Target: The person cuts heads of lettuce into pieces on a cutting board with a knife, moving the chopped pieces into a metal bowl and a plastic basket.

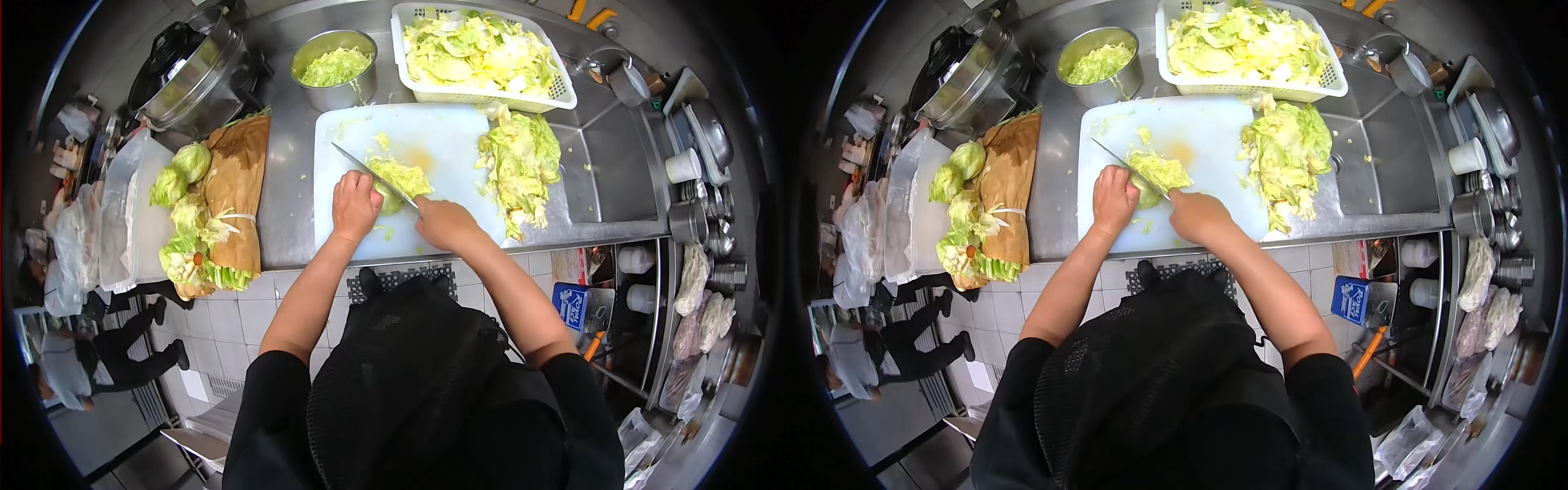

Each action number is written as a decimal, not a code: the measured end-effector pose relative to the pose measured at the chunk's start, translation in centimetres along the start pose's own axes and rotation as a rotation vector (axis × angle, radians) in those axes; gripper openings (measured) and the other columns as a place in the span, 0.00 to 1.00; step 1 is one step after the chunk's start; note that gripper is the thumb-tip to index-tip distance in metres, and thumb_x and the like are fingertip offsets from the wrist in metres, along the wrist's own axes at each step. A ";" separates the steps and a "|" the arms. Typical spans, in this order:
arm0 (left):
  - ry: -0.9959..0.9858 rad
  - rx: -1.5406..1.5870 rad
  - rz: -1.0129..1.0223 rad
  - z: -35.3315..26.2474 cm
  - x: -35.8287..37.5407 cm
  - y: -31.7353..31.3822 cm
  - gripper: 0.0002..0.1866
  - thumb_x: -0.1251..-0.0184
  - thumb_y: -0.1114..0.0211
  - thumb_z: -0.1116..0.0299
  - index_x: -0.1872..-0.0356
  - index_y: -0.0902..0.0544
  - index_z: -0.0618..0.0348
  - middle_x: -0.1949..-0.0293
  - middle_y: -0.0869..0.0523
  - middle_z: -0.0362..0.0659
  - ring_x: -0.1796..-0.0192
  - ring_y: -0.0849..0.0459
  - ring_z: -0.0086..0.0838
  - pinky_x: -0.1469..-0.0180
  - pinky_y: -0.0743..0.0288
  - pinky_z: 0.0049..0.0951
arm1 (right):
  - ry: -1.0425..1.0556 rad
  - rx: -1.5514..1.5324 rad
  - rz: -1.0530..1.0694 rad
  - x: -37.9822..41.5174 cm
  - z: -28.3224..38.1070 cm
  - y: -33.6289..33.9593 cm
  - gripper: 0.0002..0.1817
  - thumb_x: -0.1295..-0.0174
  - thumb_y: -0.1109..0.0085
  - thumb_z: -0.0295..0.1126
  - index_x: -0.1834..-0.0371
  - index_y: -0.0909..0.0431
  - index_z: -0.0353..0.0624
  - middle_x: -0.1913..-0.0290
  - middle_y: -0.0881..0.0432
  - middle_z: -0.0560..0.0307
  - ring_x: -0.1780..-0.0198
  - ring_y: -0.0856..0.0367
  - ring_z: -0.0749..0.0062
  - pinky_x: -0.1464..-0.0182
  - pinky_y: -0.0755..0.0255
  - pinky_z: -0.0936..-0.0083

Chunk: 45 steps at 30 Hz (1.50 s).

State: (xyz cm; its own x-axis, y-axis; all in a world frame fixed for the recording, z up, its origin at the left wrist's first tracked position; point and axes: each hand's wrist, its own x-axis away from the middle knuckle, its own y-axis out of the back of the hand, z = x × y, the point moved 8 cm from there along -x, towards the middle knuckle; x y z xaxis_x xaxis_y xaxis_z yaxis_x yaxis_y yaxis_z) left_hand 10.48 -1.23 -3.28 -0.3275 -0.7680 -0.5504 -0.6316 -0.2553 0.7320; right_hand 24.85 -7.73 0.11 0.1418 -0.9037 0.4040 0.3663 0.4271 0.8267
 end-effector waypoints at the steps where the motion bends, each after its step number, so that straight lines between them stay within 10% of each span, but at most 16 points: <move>1: -0.005 -0.004 0.013 0.0 -0.1 0.0 0.09 0.48 0.40 0.70 0.65 0.23 0.57 0.63 0.25 0.46 0.57 0.24 0.43 0.54 0.30 0.43 | 0.002 0.001 -0.004 -0.2 -0.3 0.5 0.18 0.39 0.53 0.30 0.47 0.24 0.40 0.58 0.14 0.38 0.54 0.15 0.46 0.50 0.24 0.53; 45: -0.038 0.232 0.191 1.3 0.0 -0.8 0.10 0.40 0.40 0.70 0.57 0.24 0.58 0.61 0.23 0.51 0.60 0.21 0.49 0.57 0.25 0.43 | -0.032 -0.020 0.011 0.8 -0.8 -0.2 0.17 0.39 0.47 0.34 0.50 0.24 0.38 0.59 0.15 0.36 0.54 0.16 0.44 0.49 0.25 0.52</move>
State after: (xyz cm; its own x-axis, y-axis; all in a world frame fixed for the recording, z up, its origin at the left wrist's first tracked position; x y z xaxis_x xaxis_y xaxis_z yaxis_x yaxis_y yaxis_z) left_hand 10.05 -0.21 -4.39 -0.4794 -0.7653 -0.4294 -0.6981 0.0360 0.7151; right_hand 25.60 -8.52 -0.05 0.1161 -0.8975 0.4254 0.3833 0.4356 0.8145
